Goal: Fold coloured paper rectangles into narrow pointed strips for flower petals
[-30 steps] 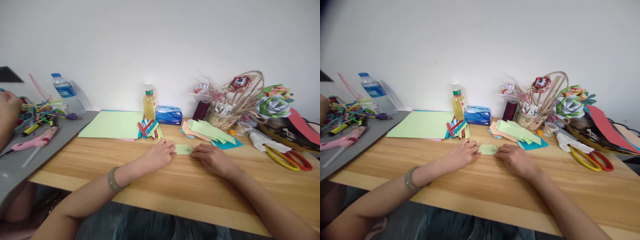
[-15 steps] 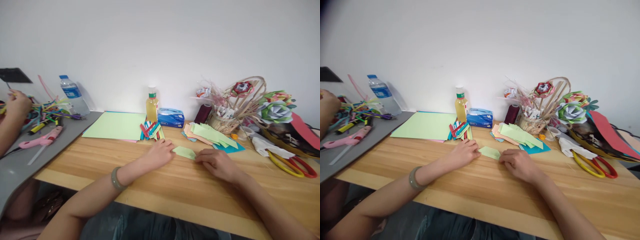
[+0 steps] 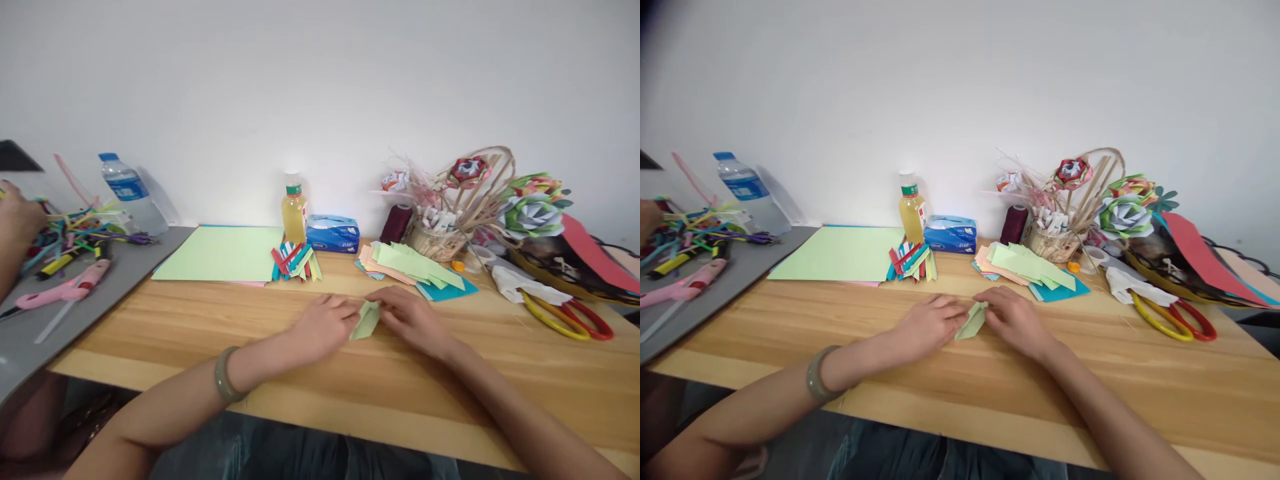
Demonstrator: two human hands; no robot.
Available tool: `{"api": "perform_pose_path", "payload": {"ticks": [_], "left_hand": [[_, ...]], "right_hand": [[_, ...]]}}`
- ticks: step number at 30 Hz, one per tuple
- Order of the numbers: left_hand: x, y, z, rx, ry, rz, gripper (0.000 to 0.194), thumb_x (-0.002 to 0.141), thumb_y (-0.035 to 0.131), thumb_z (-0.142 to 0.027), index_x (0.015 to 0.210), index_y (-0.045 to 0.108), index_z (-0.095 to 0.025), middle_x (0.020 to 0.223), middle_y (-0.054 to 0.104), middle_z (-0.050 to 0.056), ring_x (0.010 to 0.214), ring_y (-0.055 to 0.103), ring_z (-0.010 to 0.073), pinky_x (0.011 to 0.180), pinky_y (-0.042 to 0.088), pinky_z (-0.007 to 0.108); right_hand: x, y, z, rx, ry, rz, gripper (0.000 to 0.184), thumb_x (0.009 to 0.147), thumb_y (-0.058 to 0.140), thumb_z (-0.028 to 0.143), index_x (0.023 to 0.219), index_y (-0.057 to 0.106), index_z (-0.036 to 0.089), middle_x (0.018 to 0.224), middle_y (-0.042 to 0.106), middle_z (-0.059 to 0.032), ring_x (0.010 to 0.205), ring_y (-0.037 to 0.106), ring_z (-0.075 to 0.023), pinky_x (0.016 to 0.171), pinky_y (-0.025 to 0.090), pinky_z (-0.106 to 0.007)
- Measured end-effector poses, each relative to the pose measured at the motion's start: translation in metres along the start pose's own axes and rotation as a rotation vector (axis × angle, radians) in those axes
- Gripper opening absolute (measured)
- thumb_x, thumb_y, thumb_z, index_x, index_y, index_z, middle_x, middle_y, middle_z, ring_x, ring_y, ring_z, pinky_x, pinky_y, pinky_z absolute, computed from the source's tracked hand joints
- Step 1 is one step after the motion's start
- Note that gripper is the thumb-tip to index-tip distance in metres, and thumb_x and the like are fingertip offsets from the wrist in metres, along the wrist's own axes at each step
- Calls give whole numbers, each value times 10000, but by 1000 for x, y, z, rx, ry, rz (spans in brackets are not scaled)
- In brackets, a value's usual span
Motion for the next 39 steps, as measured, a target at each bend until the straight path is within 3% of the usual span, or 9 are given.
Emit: {"api": "perform_pose_path", "payload": {"ticks": [2,5,11,17,21,25,31,35,39], "left_hand": [[0,1,6,17,37,-38,193,898,491,-204,1053,606,-208,1195,555,44,1099,430,207,895,355,343],[0,3,15,26,27,-34,136,885,517,-194,942,641,-194,994,614,41,1007,459,208,826,374,331],[-3,5,13,-13,47,-22,147,881,496,-148,831,634,-154,845,585,52,897,457,192,729,387,296],[-6,0,15,-227,-137,-11,159,823,546,-115,798,682,-193,849,611,25,858,462,172,730,404,273],[-5,2,23,-284,-260,-26,133,842,564,-198,819,694,-214,851,648,10,876,487,176,774,412,291],[-5,2,27,-253,-321,-53,136,847,556,-205,838,691,-216,877,666,7,903,493,177,808,415,303],[-5,-3,25,-327,-453,-41,73,759,634,-235,818,661,-201,810,659,0,900,507,184,745,444,283],[-5,-6,21,-242,-302,-61,167,749,674,-321,826,663,-174,857,660,20,929,478,206,816,418,313],[-5,-6,16,-135,-145,-53,181,849,566,-296,781,663,-159,862,647,36,904,465,199,827,392,326]], "right_hand": [[1,2,-10,-40,-94,60,330,779,440,100,1015,644,208,1012,645,-71,941,587,-199,822,464,-350],[-1,4,-14,-121,-130,91,304,792,450,97,983,659,207,972,631,-78,895,590,-194,775,475,-336],[-5,0,1,-181,-146,169,290,801,452,99,970,664,203,945,619,-74,839,593,-178,725,468,-297],[-6,-5,2,-76,-50,305,299,786,554,210,1074,633,231,1060,587,-66,934,580,-189,812,461,-305],[-5,-1,-5,-171,-86,260,298,849,510,250,1131,600,221,1055,603,-86,938,581,-205,790,470,-331],[-4,-1,-6,-290,-154,144,234,894,446,265,1047,613,204,1007,639,-96,925,589,-222,762,468,-355],[-3,-4,-6,-196,-53,160,158,792,532,202,944,574,213,917,644,-54,834,596,-192,691,464,-303],[-2,-4,-6,-156,-31,154,163,774,510,153,908,573,221,914,638,-41,835,592,-182,699,461,-294],[-1,-2,-6,-139,-113,162,143,827,475,162,865,602,215,969,630,-57,883,586,-179,748,462,-304]]}}
Point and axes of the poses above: each hand's wrist, its own x-axis towards the middle knuckle, its own y-axis out of the palm, z = x × y, the point moved 3 cm from there along x, towards the middle knuckle
